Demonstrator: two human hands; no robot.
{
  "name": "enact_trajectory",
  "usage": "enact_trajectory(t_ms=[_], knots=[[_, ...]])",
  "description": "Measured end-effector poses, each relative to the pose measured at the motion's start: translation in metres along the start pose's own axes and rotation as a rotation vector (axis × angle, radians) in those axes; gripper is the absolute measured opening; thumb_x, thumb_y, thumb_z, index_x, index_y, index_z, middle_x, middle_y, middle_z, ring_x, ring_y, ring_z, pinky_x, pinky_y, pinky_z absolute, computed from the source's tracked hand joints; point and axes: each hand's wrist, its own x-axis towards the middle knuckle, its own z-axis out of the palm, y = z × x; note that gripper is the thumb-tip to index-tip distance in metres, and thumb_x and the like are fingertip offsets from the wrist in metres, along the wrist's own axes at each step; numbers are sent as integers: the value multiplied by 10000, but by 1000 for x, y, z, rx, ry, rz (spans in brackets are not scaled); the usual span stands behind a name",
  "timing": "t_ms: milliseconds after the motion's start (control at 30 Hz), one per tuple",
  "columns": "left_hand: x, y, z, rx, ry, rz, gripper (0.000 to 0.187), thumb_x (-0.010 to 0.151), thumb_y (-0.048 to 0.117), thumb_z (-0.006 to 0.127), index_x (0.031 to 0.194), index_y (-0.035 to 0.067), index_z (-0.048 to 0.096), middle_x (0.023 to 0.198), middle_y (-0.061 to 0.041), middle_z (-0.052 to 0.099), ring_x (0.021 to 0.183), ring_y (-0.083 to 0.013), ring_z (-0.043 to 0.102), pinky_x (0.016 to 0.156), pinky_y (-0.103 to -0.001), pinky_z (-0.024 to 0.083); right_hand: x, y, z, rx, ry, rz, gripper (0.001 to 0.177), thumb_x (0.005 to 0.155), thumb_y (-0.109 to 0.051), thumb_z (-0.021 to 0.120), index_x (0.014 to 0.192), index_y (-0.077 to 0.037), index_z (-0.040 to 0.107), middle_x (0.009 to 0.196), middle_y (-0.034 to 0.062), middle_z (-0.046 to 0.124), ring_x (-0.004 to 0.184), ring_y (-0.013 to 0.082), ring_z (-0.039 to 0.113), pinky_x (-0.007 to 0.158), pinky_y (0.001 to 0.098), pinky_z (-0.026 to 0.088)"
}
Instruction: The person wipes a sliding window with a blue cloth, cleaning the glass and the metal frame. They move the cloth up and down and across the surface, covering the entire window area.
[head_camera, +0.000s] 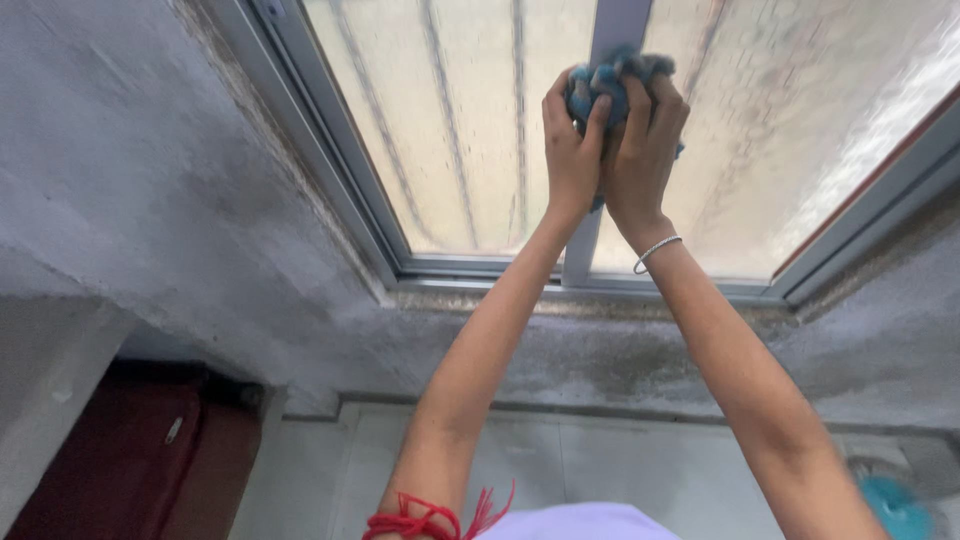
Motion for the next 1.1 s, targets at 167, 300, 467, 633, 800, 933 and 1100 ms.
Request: enact_trajectory(t_ms=[167,300,467,633,800,933,1100], knots=[[107,97,15,-177,-30,361,604,1143,334,512,1631,70,273,1569,-193,419,1474,-325,440,1295,-427,379,124,-21,-3,-262,123,-167,702,1184,-370,644,1674,-52,255,1667,250,210,1564,405,211,1273,573,238],[182,139,11,-149,-98,532,660,1124,321,543,1669,96,247,1626,-190,406,1523,-322,430,1291,-412,393,209,-32,-12,-306,141,-170,675,1168,-338,565,1704,-59,264,1708,250,212,1622,386,172,1332,559,184],[273,187,31,-377,-88,608,604,1104,254,573,1627,57,342,1572,-188,514,1461,-288,515,1233,-396,450,303,-44,-23,-218,302,-257,646,1173,-299,595,1690,-75,279,1697,261,246,1603,420,221,1334,544,208],[360,231,53,-571,-80,585,579,1068,228,582,1579,24,401,1476,-194,576,1365,-280,566,1132,-390,502,392,-51,-34,-237,409,-357,642,1169,-273,619,1695,-95,297,1714,266,235,1604,429,243,1331,548,216],[447,269,69,-451,-10,771,516,1086,218,567,1554,36,447,1436,-204,625,1326,-305,629,1107,-388,541,479,-50,-41,-300,522,-417,621,1183,-226,636,1700,-86,322,1741,229,240,1634,394,245,1351,532,220],[507,305,78,-293,30,753,470,1080,217,511,1518,50,479,1353,-222,693,1240,-352,708,1036,-419,578,529,-52,-52,-238,579,-556,666,1057,-146,636,1634,-10,332,1689,276,271,1584,436,268,1316,543,216],[554,349,82,-100,166,928,527,1100,254,440,1587,62,380,1527,-247,542,1394,-423,552,1154,-477,478,596,-53,-70,-248,567,-666,633,1057,-231,627,1593,24,407,1582,274,405,1499,442,334,1267,541,226]])
